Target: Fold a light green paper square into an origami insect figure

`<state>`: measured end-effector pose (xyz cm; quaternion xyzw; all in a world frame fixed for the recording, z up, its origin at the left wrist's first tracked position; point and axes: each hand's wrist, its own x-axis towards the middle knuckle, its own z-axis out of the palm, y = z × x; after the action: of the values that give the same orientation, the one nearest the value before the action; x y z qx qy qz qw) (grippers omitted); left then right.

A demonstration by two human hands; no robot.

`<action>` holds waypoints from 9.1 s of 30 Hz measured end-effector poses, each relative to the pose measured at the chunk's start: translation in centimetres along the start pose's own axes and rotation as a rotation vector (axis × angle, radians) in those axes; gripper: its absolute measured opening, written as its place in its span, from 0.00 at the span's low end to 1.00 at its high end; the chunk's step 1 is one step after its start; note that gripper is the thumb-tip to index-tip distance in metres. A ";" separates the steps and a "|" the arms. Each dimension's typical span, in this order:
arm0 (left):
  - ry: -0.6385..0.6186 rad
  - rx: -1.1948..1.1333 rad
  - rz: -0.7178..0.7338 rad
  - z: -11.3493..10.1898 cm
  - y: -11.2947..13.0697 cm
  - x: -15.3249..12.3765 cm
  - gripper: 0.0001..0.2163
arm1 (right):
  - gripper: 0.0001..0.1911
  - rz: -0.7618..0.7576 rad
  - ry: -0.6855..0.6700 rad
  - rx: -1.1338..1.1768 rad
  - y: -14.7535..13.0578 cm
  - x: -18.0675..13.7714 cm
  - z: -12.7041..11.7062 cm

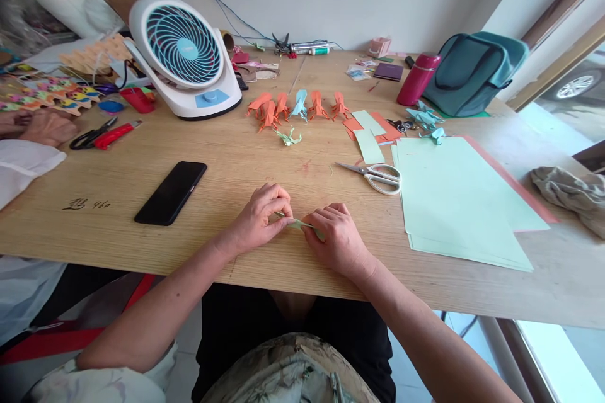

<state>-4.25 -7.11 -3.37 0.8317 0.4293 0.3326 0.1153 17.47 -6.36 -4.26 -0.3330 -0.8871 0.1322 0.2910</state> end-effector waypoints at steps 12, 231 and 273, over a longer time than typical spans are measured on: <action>0.140 -0.284 -0.115 -0.1 -0.4 0.4 0.07 | 0.08 0.252 -0.022 0.264 -0.3 0.0 -0.8; -0.175 -0.867 -0.576 3.0 -0.2 4.5 0.19 | 0.16 0.479 0.269 1.013 3.5 3.9 -0.6; 0.176 -0.746 -0.505 2.6 0.5 4.6 0.14 | 0.13 0.486 0.236 1.008 2.5 3.5 0.1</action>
<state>-0.36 -3.49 -2.98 0.5714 0.4774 0.4953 0.4475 16.57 -2.15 -3.94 -0.3601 -0.5738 0.5640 0.4722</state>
